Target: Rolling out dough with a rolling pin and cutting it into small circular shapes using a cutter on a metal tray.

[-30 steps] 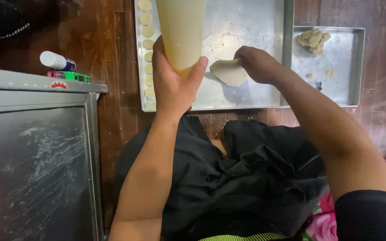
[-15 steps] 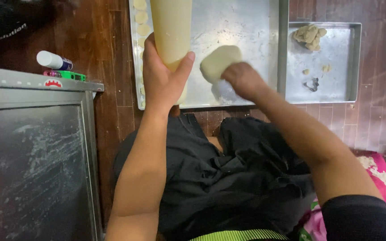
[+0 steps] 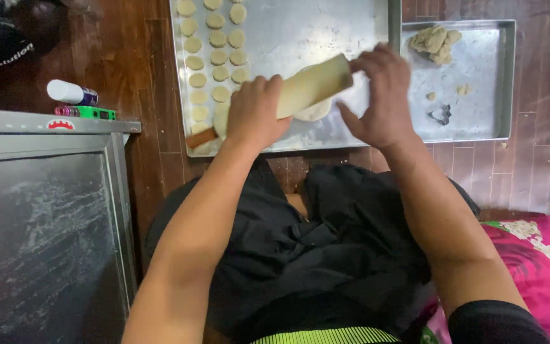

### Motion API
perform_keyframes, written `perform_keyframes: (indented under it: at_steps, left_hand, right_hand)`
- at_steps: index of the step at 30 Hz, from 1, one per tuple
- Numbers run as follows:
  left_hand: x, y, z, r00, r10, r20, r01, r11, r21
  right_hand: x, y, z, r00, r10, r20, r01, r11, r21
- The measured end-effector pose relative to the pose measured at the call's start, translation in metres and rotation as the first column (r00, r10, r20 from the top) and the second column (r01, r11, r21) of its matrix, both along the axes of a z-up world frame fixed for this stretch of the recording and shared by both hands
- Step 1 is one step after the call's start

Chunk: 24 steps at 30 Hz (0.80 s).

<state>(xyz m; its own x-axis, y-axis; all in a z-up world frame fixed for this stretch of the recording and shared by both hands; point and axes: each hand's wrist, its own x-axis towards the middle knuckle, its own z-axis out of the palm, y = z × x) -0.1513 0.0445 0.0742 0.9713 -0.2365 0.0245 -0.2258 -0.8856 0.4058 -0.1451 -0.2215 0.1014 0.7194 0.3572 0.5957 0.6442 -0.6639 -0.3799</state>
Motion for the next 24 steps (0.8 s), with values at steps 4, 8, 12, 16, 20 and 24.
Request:
perform_keyframes:
  at_steps: [4, 8, 12, 16, 20, 24]
  left_hand:
    - [0.034, -0.026, -0.035, 0.974, -0.206, -0.091, 0.218, 0.964, 0.152]
    - [0.039, -0.036, -0.061, 0.942, -0.238, -0.238, 0.279, 0.947, 0.157]
    - [0.031, -0.029, -0.057, 0.924, -0.247, -0.29, 0.295, 0.946, 0.132]
    - [0.009, -0.01, -0.044, 0.96, -0.224, -0.17, 0.256, 0.945, 0.205]
    - [0.009, 0.034, -0.029, 0.952, -0.083, -0.294, 0.196, 0.905, 0.377]
    - [0.0, 0.068, -0.033, 0.895, -0.006, -0.446, 0.213, 0.885, 0.415]
  right_hand:
    - [0.002, 0.004, -0.035, 0.949, -0.133, -0.284, -0.025, 0.871, -0.491]
    - [0.015, -0.006, -0.077, 0.764, -0.352, -0.541, -0.163, 0.706, -0.69]
    - [0.018, -0.006, -0.082, 0.773, -0.294, -0.562, -0.162, 0.766, -0.623]
    - [0.003, -0.004, -0.078, 0.771, -0.337, -0.541, -0.131, 0.746, -0.652]
    - [-0.002, -0.022, -0.069, 0.736, -0.417, -0.533, -0.041, 0.758, -0.651]
    - [-0.002, -0.034, -0.1, 0.761, -0.393, -0.516, -0.045, 0.762, -0.646]
